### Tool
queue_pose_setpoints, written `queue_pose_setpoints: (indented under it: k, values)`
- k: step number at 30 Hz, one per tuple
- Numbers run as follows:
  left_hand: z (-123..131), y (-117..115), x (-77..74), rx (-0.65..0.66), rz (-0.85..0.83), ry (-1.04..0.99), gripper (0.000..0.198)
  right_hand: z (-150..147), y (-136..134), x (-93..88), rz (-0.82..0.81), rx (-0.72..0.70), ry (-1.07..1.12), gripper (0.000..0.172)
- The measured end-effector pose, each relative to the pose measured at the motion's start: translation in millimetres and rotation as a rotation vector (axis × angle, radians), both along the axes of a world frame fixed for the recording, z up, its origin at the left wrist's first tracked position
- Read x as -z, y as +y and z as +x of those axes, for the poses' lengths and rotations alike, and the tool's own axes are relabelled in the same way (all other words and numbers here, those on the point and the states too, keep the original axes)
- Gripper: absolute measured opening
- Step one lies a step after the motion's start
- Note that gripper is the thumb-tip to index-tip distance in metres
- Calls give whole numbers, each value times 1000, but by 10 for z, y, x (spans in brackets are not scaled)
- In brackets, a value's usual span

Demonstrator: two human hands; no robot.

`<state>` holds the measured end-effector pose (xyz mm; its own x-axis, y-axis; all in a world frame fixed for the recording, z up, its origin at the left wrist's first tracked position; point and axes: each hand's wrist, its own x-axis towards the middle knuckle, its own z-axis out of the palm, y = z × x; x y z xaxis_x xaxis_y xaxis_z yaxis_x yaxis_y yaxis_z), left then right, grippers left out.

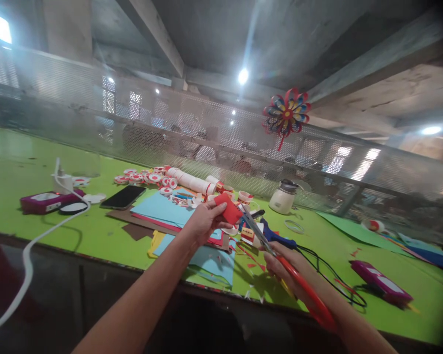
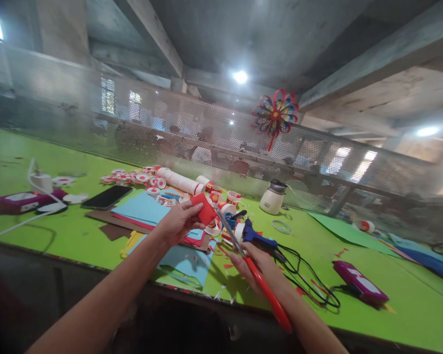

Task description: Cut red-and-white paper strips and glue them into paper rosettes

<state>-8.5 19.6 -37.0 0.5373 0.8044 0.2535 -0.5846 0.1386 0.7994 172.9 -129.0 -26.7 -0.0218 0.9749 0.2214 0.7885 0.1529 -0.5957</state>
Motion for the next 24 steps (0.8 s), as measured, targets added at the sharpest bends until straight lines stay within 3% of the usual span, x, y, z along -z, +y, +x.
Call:
queue_pose_setpoints:
  k: [4, 12, 24]
  values:
    - [-6, -8, 13, 20, 54, 44, 24, -4, -85, 1, -63, -38, 69, 47]
    - [-9, -52, 10, 24, 106, 94, 24, -142, -183, 2, -61, 64, 140, 50]
    - [-2, -72, -14, -12, 73, 108, 21, -109, -155, 49, 5, 76, -1, 53]
